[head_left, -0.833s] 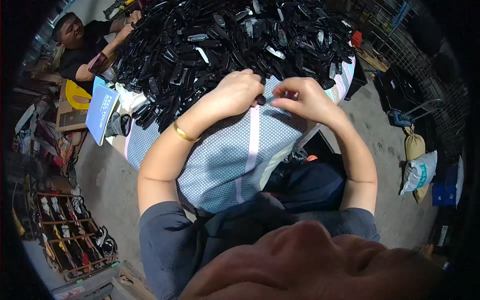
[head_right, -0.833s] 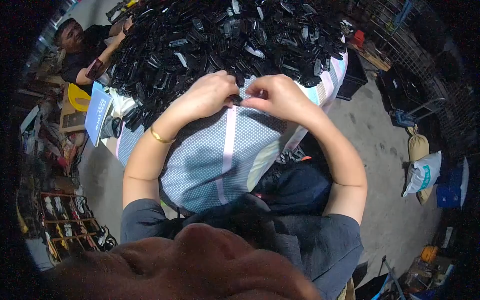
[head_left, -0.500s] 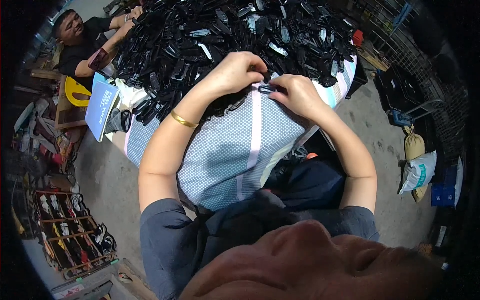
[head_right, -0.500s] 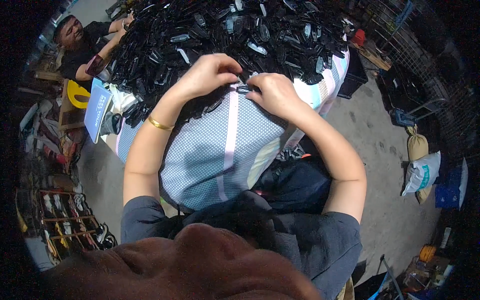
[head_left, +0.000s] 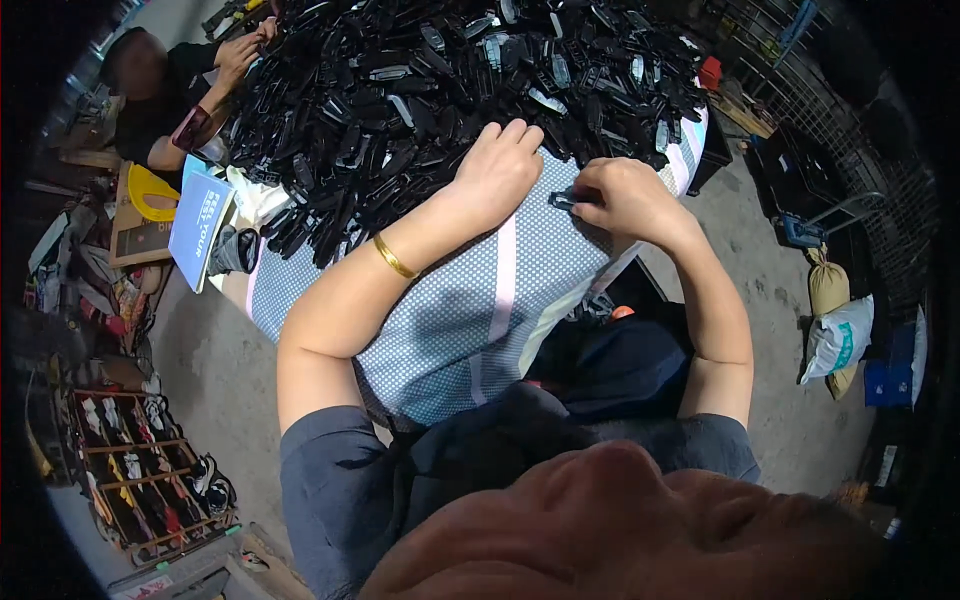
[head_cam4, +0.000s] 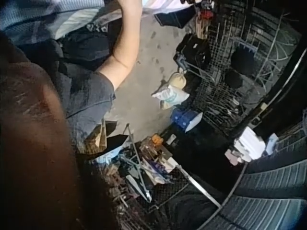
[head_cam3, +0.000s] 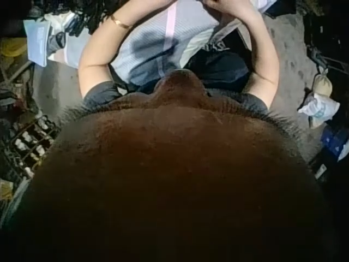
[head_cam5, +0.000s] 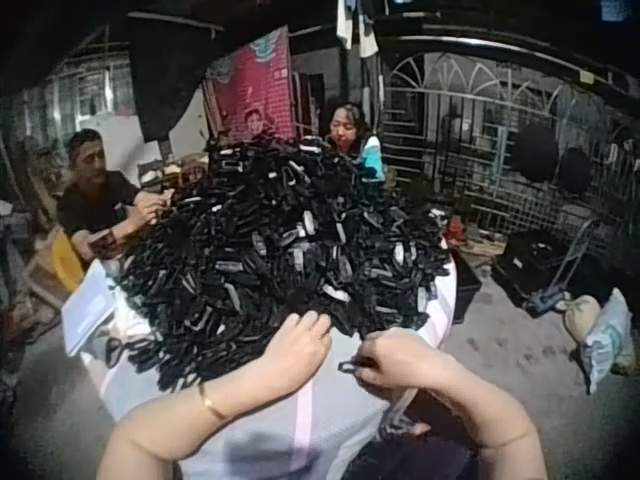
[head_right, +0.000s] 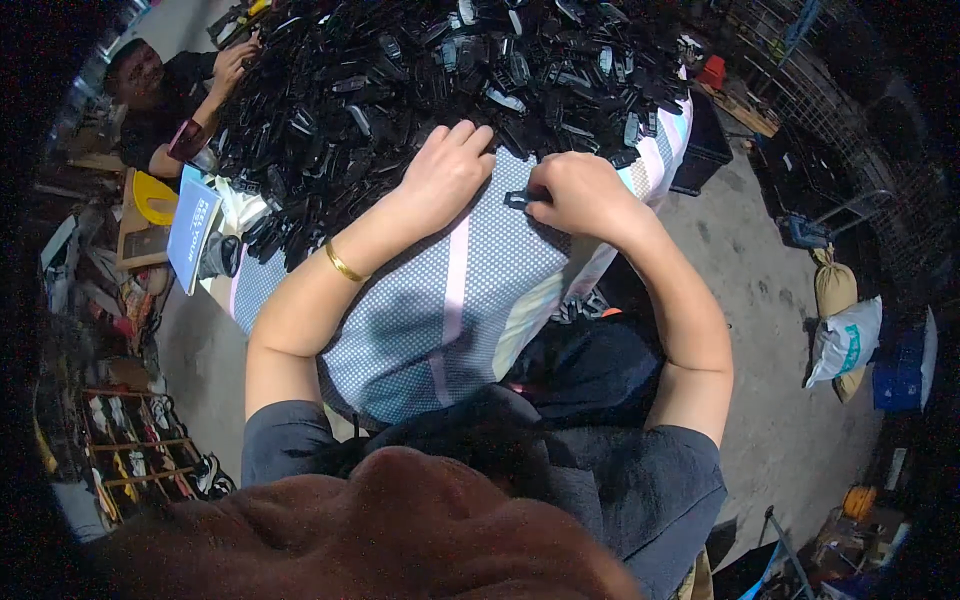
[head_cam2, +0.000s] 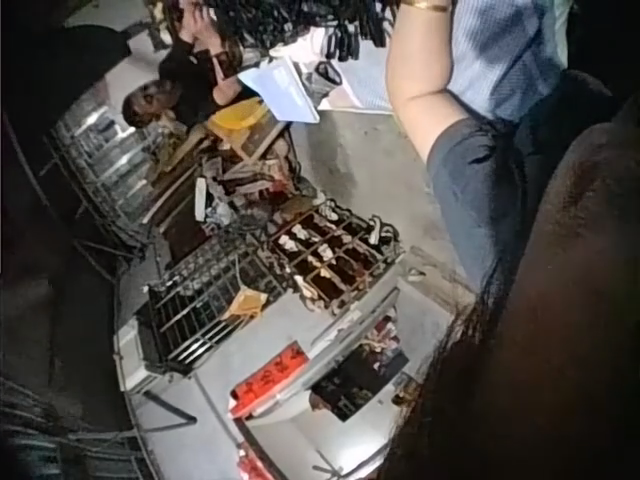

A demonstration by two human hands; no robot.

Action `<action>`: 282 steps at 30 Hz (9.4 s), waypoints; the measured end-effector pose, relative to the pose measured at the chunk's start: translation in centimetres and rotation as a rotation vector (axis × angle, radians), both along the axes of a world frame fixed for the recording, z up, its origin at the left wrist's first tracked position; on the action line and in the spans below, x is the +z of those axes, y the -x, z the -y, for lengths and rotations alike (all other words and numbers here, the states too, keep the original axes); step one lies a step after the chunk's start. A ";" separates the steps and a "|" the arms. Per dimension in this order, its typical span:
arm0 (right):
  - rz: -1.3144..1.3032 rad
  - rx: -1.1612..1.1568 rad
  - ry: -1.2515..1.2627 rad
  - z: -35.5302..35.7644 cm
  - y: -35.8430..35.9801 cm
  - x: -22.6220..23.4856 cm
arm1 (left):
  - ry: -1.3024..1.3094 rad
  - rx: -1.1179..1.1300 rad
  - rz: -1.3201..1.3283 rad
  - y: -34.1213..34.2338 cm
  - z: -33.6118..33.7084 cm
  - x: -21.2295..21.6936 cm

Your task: Sorting through a large pile of small black plastic components on a table in a workshop setting.

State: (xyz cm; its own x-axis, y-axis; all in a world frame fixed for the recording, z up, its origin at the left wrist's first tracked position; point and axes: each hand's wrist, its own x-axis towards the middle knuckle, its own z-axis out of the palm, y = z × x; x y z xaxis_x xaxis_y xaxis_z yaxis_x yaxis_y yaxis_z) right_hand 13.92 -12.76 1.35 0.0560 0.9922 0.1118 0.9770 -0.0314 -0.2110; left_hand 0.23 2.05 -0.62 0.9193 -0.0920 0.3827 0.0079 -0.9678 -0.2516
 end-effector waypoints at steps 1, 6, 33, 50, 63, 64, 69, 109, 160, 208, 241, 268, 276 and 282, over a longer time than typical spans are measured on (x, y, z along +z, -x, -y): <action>-0.041 -0.001 -0.001 0.0 -0.3 -0.1 | 0.002 0.007 0.002 0.0 0.1 0.1; -0.176 -0.037 -0.039 0.1 -1.0 -0.3 | 0.142 0.133 0.109 -0.1 -0.3 -0.5; -1.358 -0.203 -0.292 -1.7 0.8 -3.6 | 1.150 0.239 0.049 0.4 1.5 0.1; -0.694 -0.109 -0.673 -1.2 1.5 -3.0 | 1.252 -0.053 0.151 0.6 0.3 1.8; -0.706 -0.194 -0.589 -1.5 1.4 -2.9 | 1.649 -0.200 0.170 0.6 1.1 2.3; -0.830 -0.149 -0.481 -1.6 0.9 -2.9 | 1.688 -0.237 0.150 0.7 1.1 2.6; -0.605 -0.018 -0.500 -0.8 1.7 -1.7 | 1.598 -0.294 0.099 0.9 0.5 2.6; -0.425 -0.238 -0.785 -4.0 -0.7 -2.5 | 0.714 -0.160 0.142 0.6 1.2 2.0; -0.986 -0.029 -0.424 -1.3 2.0 -1.3 | 1.933 -0.366 0.208 0.3 0.3 2.1; -0.340 0.029 -0.314 -1.7 -2.1 2.3 | 0.485 -0.355 -0.045 3.4 2.3 -0.2; 0.095 0.067 -0.667 -14.1 -7.1 11.3 | 1.063 -0.147 0.122 3.3 3.3 -1.1; -0.635 -0.014 -0.651 -1.8 3.8 -0.9 | 1.831 -0.115 0.337 2.6 1.0 -0.7; -0.354 0.024 -0.801 -2.8 4.3 -2.0 | 1.886 -0.062 0.359 2.9 1.6 0.0; -0.718 -0.126 -0.567 -2.4 4.1 -1.9 | 1.970 -0.177 0.345 3.1 1.1 0.6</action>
State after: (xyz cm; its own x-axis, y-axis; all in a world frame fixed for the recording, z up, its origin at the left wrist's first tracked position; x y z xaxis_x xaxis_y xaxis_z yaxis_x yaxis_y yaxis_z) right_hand 9.82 -10.31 -0.54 0.4037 0.7816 0.4755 0.6022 0.1642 -0.7813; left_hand -2.82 0.99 -0.06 0.8285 0.5309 0.1780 -0.2936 0.1412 0.9455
